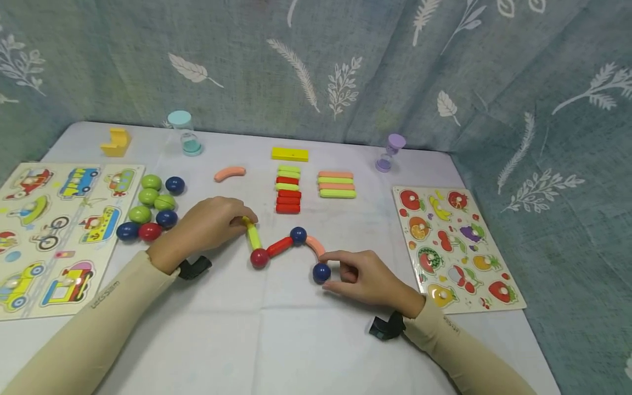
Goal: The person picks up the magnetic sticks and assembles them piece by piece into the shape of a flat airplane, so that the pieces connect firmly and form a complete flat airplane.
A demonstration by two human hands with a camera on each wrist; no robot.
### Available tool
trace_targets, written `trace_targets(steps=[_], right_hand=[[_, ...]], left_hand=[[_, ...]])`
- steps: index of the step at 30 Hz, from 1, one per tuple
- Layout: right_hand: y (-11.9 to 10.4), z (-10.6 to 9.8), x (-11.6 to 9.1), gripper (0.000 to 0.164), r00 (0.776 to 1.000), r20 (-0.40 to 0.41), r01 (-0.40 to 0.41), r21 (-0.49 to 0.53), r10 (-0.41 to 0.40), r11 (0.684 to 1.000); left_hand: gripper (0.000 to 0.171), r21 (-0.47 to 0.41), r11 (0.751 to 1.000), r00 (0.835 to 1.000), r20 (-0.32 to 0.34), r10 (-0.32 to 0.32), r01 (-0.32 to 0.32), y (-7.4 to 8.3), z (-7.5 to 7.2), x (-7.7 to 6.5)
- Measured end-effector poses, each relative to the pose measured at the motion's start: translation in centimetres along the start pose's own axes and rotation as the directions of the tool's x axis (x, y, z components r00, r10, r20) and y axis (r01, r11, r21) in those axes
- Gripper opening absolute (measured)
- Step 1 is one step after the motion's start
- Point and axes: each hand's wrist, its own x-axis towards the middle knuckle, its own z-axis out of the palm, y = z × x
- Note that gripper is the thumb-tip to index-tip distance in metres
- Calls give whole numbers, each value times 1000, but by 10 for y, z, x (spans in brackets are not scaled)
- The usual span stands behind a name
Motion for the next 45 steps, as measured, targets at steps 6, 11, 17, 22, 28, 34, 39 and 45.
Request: trace_targets(steps=[6,11,17,22,28,34,39,45], right_hand=[[3,-4,2,38,993,83,87,24,-89,996],[-9,6,0,31,987,89,133,34,-136,991],[-14,14,-1,38,982,62,178,27,-179,984],[-14,18,0,41,982,77,170,13,-170,985],[-11,14,-4,37,985,85,148,50,-151,988],[-5,7,-6,37,985,103,135,58,-141,989],[-1,10,-4,37,985,92,141,73,-148,987],[3,18,-3,37,986,75,138,133,-149,981]], left_hand=[[25,-13,1000,1000,-15,1,-1,-3,3,15],[27,-24,1000,1000,-28,8,-9,-1,5,17],[28,-17,999,998,-54,29,-30,4,7,17],[28,-3,1000,998,-63,17,-17,5,8,18],[28,-7,1000,998,-61,10,-10,6,12,20],[27,31,999,999,-31,19,-19,15,-1,30],[24,68,993,995,32,93,-95,49,-21,74],[20,73,974,969,139,205,-216,81,-8,140]])
